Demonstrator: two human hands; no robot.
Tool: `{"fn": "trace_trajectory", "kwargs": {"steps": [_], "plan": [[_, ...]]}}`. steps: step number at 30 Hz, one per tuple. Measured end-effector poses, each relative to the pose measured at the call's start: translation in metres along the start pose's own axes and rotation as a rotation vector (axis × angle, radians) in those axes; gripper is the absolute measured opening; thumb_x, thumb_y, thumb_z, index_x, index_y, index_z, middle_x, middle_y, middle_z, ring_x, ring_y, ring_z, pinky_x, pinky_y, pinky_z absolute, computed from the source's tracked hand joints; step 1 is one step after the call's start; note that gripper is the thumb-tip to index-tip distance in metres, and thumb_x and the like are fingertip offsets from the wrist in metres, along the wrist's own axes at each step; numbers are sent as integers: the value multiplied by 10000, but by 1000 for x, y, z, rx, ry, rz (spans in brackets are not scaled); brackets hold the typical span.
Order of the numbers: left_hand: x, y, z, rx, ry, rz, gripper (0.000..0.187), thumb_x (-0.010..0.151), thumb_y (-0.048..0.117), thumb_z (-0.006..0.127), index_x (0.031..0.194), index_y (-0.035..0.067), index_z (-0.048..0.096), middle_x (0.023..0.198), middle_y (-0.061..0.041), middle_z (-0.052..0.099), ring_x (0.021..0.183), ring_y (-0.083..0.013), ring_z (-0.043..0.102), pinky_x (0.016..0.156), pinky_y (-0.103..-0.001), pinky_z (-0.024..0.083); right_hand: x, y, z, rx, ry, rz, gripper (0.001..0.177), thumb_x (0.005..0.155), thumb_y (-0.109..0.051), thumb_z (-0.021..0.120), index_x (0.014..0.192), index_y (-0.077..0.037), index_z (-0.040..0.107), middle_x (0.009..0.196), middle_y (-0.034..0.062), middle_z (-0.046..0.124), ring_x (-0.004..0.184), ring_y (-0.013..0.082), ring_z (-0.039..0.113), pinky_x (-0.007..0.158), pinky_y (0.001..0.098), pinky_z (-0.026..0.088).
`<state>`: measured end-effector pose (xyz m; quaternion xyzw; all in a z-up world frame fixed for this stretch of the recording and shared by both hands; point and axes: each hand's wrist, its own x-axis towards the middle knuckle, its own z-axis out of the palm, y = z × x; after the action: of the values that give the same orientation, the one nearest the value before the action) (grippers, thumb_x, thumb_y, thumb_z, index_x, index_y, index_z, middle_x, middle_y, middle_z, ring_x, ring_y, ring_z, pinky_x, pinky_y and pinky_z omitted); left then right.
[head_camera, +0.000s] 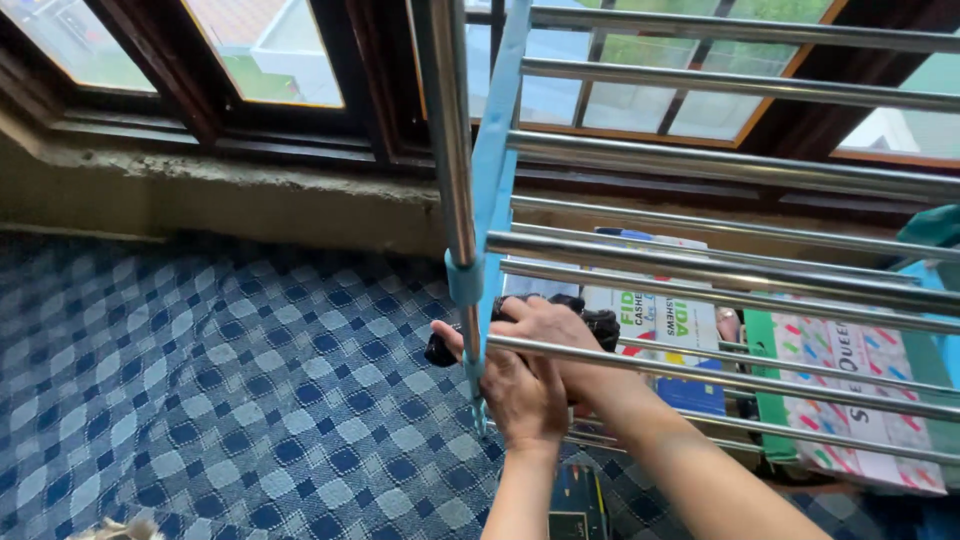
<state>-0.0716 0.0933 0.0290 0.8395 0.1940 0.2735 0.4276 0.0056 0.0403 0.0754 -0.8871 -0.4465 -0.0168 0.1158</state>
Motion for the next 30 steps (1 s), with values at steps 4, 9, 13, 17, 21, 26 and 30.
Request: {"fn": "trace_trajectory", "kwargs": {"steps": [4, 9, 13, 17, 21, 26, 30], "plan": [[3, 4, -6, -159, 63, -18, 1043, 946, 815, 160, 1664, 71, 27, 1693, -375, -126, 1601, -499, -59, 1280, -560, 66, -19, 10, 23, 487, -55, 244, 268, 859, -317, 734, 999, -131, 602, 937, 56, 662, 901, 281, 684, 775, 413, 573], [8, 4, -5, -189, 23, -112, 1097, 890, 859, 123, 1645, 65, 62, 1693, -355, -142, 1586, -466, 49, 1269, -487, 151, 17, 6, 9, -198, 130, 66, 169, 859, -265, 732, 978, -152, 692, 953, 95, 624, 900, 299, 664, 708, 456, 548], [7, -1, -3, -96, 34, -34, 1078, 939, 824, 118, 1649, 16, 40, 1700, -357, -83, 1600, -502, 40, 1285, -518, 99, 66, 64, 61, -328, 338, 159, 267, 738, -190, 684, 1001, -186, 732, 998, 70, 671, 942, 286, 681, 790, 454, 568], [15, -6, -5, -76, -26, -51, 1067, 932, 819, 156, 1642, 26, 92, 1702, -333, 3, 1571, -486, 138, 1264, -494, 160, 101, 68, 32, -275, 318, 436, 192, 854, -311, 673, 993, -204, 750, 947, 113, 663, 929, 313, 672, 733, 487, 563], [6, -8, -1, 44, -72, -98, 1058, 926, 823, 227, 1633, 42, 135, 1696, -309, 47, 1566, -475, 185, 1262, -486, 190, 95, 66, 27, -227, 165, 463, 233, 911, -345, 664, 1022, -156, 744, 1005, 128, 656, 970, 332, 672, 790, 493, 573], [14, -3, -12, -71, -77, -78, 1086, 905, 834, 218, 1628, 30, 112, 1684, -353, -61, 1549, -481, 131, 1232, -483, 185, 59, 39, 43, -227, 180, 260, 355, 697, -185, 670, 1045, -183, 744, 1009, 121, 670, 936, 351, 679, 747, 487, 562], [11, -6, 1, -136, 10, -50, 1070, 948, 810, 209, 1638, 7, 56, 1680, -362, -144, 1585, -476, -87, 1267, -514, -3, 27, 18, 26, -149, 215, 115, 172, 860, -238, 675, 997, -135, 698, 1046, 131, 673, 977, 332, 689, 794, 451, 570]]}}
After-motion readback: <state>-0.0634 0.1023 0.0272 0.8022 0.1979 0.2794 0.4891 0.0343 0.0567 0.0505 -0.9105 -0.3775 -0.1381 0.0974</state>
